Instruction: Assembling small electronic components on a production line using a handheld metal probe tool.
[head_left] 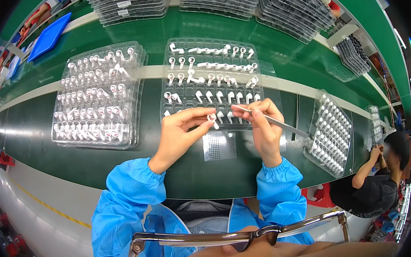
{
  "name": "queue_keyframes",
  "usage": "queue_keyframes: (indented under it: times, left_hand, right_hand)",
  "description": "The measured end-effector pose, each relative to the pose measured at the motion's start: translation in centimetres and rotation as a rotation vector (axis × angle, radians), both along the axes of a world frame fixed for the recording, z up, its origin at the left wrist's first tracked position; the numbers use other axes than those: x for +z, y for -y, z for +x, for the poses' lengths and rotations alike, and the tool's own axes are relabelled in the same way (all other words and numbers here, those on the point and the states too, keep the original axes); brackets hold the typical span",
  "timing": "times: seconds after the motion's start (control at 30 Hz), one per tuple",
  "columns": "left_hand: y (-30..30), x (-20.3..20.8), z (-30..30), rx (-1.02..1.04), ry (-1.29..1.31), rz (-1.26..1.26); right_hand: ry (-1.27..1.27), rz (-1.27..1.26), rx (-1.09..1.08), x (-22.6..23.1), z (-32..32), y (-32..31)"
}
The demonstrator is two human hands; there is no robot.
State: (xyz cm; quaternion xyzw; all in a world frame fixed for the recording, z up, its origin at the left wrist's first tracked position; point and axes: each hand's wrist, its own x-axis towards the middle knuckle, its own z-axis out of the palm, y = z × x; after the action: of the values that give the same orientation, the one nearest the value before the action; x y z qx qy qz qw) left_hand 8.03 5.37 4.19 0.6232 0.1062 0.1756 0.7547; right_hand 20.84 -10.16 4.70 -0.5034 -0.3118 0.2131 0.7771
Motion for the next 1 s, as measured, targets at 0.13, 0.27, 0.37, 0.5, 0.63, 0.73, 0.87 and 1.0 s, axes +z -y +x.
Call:
queue_keyframes:
  times: [0.13,0.27,0.37,0.5,0.63,0.73,0.87,1.0]
  left_hand:
    - [-0.5,-0.3,-0.4,0.065,0.074,0.052]
    - [-0.1,0.2,-0.4,0.037,-0.021,-0.051]
    - [0.0,-0.2,-0.6,0.005,-0.024,-0.025]
    - [0.6,-0.5,-0.6,0.016,0.026,-0.006]
    - [0.4,-0.6,-0.6,0.012,0.047,0.065]
    - [0.6,-0.8,-0.6,0.026,0.05,0.091]
    - [0.6,-0.5,-0.7,0.022,0.016,0.082]
    - [0.7,-0.4,-0.6,0.026,-0.012,0.059]
  right_hand:
    - [0.023,-0.058,0.053,-0.1,-0.9,0.4]
    - [0.034,-0.032,0.117,-0.3,-1.4,0.4]
    - [0.01,-0.032,0.128,0.1,-1.8,0.3]
    - [0.025,-0.059,0.136,0.3,-2.1,0.4]
    - [0.103,-0.064,0.139,0.2,-2.1,0.5]
    - [0.161,-0.137,0.115,0.5,-2.2,0.5]
    - [0.242,-0.192,0.101,0.7,-2.3,0.5]
    - [0.29,-0.201,0.073,0.4,-2.4,0.4]
